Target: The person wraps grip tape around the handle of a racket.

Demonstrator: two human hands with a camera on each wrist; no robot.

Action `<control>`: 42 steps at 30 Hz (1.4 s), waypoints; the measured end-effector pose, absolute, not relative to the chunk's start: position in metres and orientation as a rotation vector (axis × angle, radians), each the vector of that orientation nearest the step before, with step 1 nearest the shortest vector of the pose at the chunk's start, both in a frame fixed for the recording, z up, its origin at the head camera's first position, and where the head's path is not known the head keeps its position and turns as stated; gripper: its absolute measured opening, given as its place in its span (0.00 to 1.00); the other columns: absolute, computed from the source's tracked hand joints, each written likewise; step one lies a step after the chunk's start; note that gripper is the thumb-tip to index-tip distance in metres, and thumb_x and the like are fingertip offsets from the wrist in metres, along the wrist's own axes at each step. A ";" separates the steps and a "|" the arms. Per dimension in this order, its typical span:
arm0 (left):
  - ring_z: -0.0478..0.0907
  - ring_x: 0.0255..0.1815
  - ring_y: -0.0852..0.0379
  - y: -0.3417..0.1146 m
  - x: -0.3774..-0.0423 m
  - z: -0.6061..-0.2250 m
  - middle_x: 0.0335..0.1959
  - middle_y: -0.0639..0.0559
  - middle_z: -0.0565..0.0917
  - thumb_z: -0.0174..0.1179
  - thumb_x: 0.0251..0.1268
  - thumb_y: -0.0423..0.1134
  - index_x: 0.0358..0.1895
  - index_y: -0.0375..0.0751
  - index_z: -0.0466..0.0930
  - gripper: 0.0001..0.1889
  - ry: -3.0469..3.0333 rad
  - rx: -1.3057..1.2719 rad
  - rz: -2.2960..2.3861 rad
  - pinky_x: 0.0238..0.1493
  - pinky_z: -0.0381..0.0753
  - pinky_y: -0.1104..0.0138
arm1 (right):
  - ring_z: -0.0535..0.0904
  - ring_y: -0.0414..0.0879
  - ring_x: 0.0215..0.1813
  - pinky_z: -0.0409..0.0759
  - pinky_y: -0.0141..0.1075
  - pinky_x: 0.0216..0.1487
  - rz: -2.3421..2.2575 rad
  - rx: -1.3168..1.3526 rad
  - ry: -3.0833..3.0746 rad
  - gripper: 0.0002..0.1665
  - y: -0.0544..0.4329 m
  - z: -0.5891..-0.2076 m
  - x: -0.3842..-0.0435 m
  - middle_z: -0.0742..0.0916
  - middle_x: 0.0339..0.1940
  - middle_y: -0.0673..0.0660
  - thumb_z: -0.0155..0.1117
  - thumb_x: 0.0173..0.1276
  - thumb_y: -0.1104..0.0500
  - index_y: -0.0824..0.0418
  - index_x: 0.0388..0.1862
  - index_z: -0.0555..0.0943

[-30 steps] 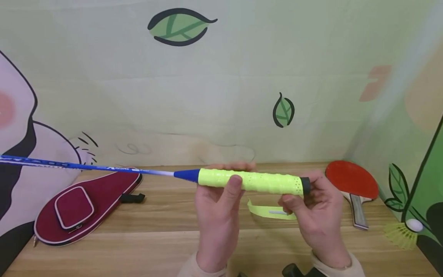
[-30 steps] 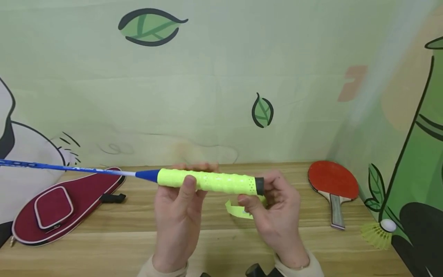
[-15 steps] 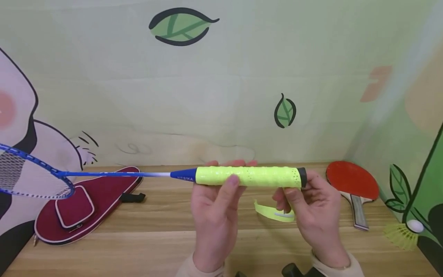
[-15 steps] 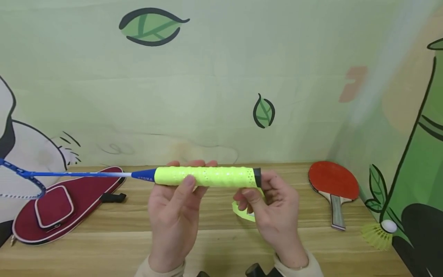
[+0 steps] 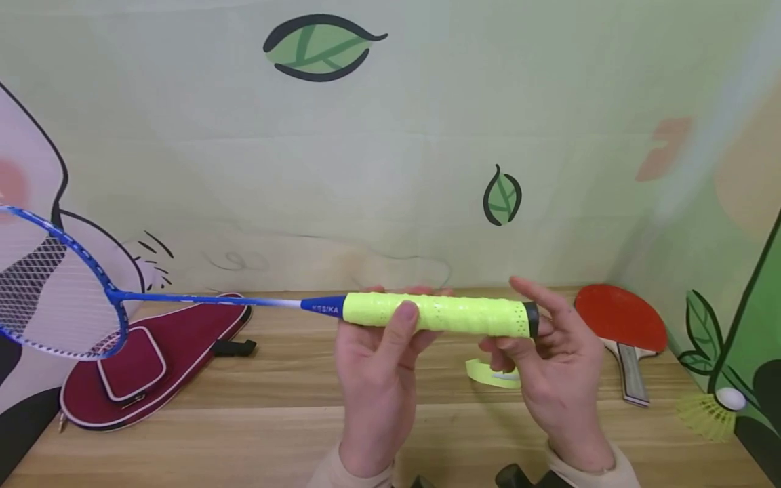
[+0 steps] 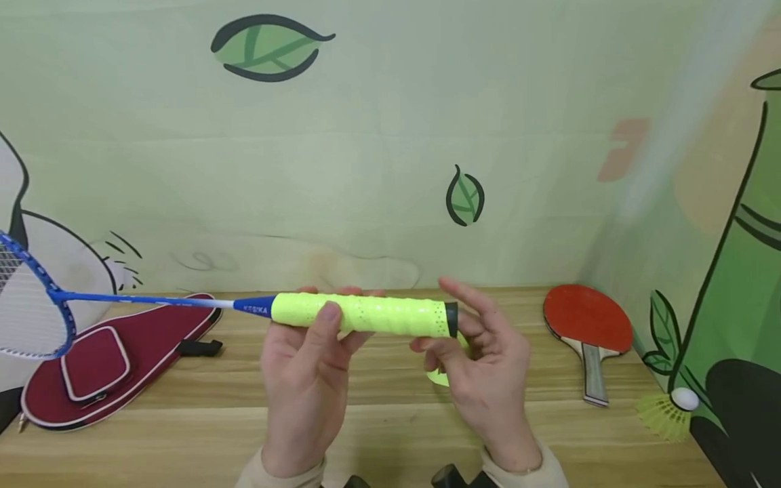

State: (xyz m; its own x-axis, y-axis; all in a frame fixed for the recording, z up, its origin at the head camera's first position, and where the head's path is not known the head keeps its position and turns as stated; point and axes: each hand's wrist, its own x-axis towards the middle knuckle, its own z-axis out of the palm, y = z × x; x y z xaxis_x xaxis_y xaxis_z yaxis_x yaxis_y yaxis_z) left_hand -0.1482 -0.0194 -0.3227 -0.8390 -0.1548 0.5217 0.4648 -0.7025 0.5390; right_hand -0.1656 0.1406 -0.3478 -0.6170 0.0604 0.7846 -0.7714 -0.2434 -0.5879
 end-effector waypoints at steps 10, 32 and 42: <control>0.83 0.39 0.51 -0.019 -0.151 -0.324 0.38 0.44 0.83 0.57 0.68 0.26 0.44 0.37 0.68 0.08 -1.084 -0.493 -2.512 0.42 0.86 0.52 | 0.84 0.43 0.25 0.79 0.27 0.19 1.932 0.930 -1.385 0.18 0.140 -0.347 -0.163 0.88 0.28 0.59 0.68 0.60 0.72 0.79 0.46 0.75; 0.82 0.52 0.40 -0.019 -0.149 -0.328 0.49 0.43 0.81 0.50 0.70 0.21 0.59 0.46 0.63 0.20 -0.964 -0.742 -2.471 0.56 0.79 0.49 | 0.81 0.44 0.21 0.73 0.32 0.15 1.888 0.910 -1.519 0.09 0.139 -0.343 -0.164 0.87 0.26 0.59 0.60 0.65 0.75 0.78 0.42 0.71; 0.83 0.47 0.44 -0.020 -0.149 -0.326 0.44 0.44 0.83 0.55 0.69 0.26 0.50 0.42 0.65 0.13 -1.041 -0.632 -2.502 0.48 0.84 0.51 | 0.82 0.45 0.23 0.76 0.30 0.18 1.924 0.912 -1.431 0.23 0.139 -0.343 -0.162 0.88 0.29 0.61 0.65 0.62 0.72 0.82 0.53 0.71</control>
State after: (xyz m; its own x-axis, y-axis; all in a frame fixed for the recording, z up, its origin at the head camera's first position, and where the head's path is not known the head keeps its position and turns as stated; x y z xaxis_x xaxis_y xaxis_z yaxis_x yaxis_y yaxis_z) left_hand -0.1495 -0.0198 -0.3264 -0.8364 -0.1510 0.5269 0.4802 -0.6654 0.5716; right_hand -0.1624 0.1392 -0.3429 -0.6062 0.0444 0.7940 -0.7732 -0.2663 -0.5755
